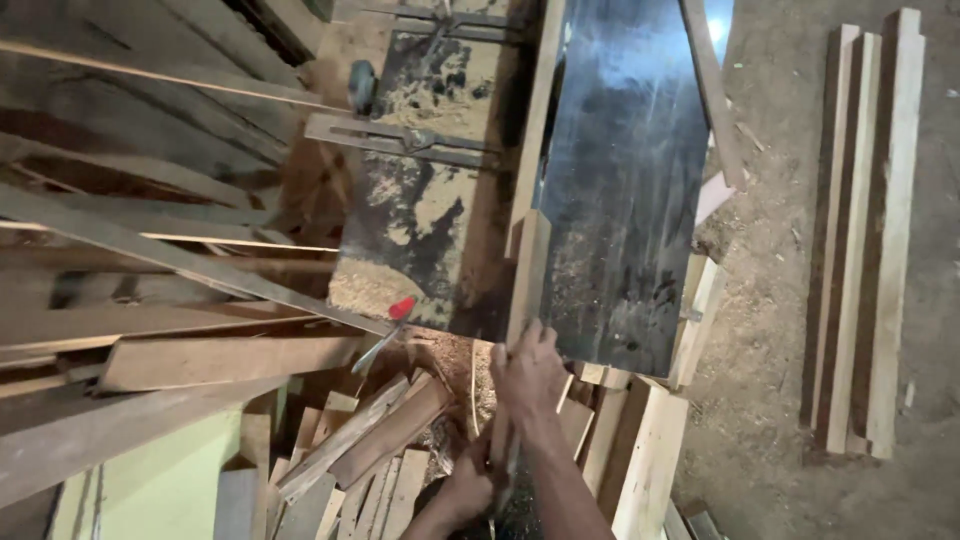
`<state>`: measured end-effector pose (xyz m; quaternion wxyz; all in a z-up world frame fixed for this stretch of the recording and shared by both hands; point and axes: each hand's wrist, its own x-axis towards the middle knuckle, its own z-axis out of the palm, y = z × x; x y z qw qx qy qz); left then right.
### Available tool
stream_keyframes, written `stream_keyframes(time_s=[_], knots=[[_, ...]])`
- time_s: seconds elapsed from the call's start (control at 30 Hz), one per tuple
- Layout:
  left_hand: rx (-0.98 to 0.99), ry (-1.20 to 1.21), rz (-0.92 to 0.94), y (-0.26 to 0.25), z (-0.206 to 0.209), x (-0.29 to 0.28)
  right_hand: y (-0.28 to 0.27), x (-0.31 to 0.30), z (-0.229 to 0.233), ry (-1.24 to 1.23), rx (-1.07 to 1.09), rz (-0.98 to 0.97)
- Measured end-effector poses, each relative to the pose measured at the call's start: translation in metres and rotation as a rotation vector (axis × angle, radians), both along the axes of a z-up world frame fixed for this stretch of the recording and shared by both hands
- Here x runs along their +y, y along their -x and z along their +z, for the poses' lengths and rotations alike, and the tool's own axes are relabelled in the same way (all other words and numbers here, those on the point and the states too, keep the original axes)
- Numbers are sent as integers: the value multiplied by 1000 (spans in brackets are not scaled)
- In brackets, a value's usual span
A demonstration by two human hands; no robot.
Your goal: Cutting wooden strips using a table saw and clearing the workspace of offcuts.
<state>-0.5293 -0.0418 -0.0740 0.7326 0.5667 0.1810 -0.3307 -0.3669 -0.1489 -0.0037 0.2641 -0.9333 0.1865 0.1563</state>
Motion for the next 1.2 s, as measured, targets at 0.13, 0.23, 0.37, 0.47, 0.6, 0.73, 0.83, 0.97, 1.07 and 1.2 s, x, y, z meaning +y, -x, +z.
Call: stream_keyframes(time_s=[0.13,0.23,0.37,0.47,0.6,0.73,0.83,0.97,1.07,1.2], knots=[[-185,46,57,-19,19,-12,-6,-8,-7,-89,-70,-18],[-269,-428,-210,-6,21,-19,-1,-20,-21,-292,-299,-73],[-296,-328,-127,-11,22,-21,-8,-27,-52,-376,-332,-131],[15,-488,-306,-24,58,-9,-18,-24,-46,-637,-158,-352],[126,-515,-558,-43,91,4,-29,-15,-35,-653,-226,-377],[-65,-550,-542,-47,91,6,-46,-20,-40,-571,-227,-420],[11,-520,-546,-74,132,3,-68,-17,-31,-558,-184,-466],[-42,-611,-724,-102,142,-1,-93,-23,-27,-533,-221,-404],[-268,-509,-698,-110,126,3,-108,-24,-29,-523,-236,-419],[-285,-568,-780,-129,132,-4,-123,-25,-47,-543,-329,-390]])
